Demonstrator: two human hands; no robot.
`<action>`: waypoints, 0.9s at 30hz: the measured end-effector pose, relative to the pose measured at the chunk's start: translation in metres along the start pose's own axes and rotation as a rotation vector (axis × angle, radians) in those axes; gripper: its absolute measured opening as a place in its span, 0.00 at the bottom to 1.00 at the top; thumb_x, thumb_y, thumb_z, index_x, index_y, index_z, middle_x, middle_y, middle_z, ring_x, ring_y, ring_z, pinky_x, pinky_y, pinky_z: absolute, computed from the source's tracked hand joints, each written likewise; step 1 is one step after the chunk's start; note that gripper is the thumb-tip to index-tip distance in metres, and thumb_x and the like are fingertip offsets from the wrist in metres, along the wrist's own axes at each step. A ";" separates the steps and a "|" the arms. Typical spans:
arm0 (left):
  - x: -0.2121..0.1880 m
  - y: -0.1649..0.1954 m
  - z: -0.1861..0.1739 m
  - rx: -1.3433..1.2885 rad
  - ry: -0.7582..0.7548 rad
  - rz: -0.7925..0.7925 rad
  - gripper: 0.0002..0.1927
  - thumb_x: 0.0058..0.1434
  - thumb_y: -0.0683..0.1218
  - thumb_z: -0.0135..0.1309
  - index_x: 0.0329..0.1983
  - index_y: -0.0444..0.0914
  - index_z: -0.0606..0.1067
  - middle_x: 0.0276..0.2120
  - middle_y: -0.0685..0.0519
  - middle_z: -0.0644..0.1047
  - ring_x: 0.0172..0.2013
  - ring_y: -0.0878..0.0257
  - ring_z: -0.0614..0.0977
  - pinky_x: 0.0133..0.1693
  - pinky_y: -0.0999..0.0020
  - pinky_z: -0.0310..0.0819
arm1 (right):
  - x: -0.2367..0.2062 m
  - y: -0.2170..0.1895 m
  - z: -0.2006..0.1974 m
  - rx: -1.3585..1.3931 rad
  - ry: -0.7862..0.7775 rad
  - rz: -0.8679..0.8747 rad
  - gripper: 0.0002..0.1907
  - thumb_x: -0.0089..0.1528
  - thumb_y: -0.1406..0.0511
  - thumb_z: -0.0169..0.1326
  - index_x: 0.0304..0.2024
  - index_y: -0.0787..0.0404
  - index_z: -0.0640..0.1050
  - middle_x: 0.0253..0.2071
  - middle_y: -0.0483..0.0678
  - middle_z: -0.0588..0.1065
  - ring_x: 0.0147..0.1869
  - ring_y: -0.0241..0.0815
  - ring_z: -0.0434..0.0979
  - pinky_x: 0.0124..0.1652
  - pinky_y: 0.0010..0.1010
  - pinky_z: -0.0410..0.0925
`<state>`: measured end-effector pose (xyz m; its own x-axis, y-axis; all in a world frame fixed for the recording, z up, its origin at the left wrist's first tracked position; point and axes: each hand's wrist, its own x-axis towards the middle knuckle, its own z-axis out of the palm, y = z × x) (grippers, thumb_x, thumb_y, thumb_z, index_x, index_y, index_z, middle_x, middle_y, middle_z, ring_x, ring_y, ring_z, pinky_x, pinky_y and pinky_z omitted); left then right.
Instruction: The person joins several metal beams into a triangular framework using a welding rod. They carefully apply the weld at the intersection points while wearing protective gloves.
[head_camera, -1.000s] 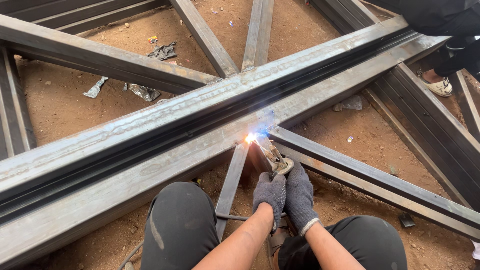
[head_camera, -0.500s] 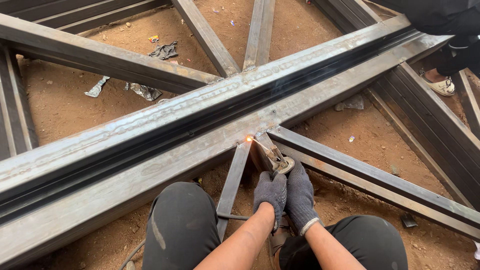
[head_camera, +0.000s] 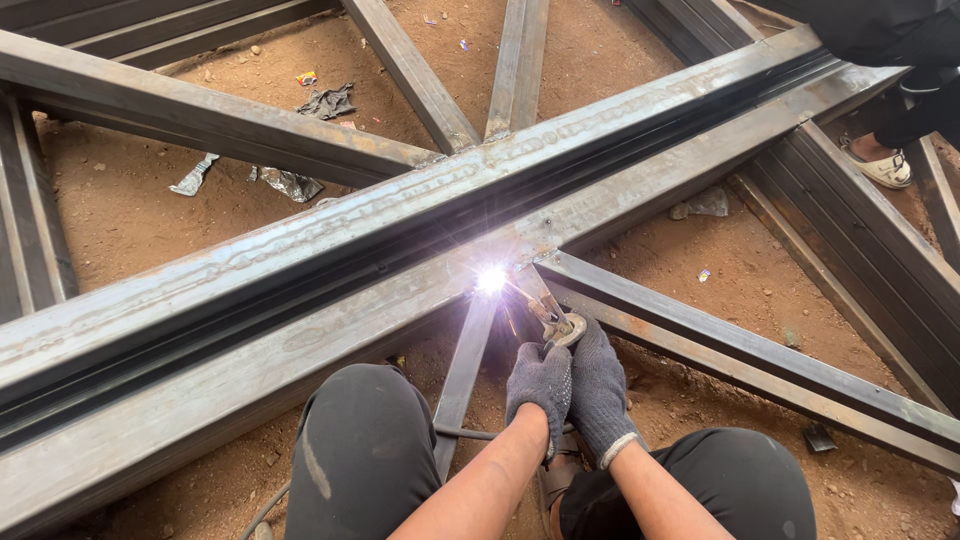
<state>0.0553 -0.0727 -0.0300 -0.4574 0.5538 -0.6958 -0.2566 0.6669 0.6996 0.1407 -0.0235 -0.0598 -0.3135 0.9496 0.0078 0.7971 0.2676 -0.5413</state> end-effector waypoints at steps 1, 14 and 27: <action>-0.001 0.000 0.000 0.011 -0.001 -0.006 0.26 0.57 0.59 0.51 0.54 0.41 0.74 0.52 0.39 0.79 0.55 0.45 0.80 0.57 0.55 0.71 | -0.001 0.001 0.000 0.011 -0.008 0.010 0.19 0.63 0.60 0.55 0.57 0.53 0.72 0.53 0.56 0.76 0.56 0.60 0.77 0.51 0.49 0.70; 0.018 -0.015 0.012 0.019 0.002 0.047 0.28 0.57 0.60 0.51 0.56 0.40 0.73 0.54 0.37 0.78 0.56 0.42 0.79 0.58 0.54 0.71 | 0.002 0.007 0.003 -0.020 0.001 0.017 0.23 0.63 0.62 0.53 0.60 0.57 0.68 0.55 0.59 0.75 0.57 0.63 0.76 0.51 0.49 0.70; -0.002 0.000 0.001 -0.028 -0.030 -0.015 0.27 0.58 0.58 0.51 0.55 0.40 0.73 0.54 0.39 0.79 0.55 0.45 0.81 0.57 0.55 0.72 | 0.000 -0.007 -0.006 -0.048 -0.037 0.051 0.27 0.64 0.61 0.53 0.65 0.54 0.66 0.57 0.57 0.74 0.58 0.58 0.77 0.52 0.47 0.71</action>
<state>0.0571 -0.0734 -0.0286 -0.4273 0.5588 -0.7107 -0.2874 0.6614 0.6928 0.1380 -0.0249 -0.0511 -0.2899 0.9557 -0.0505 0.8362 0.2273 -0.4990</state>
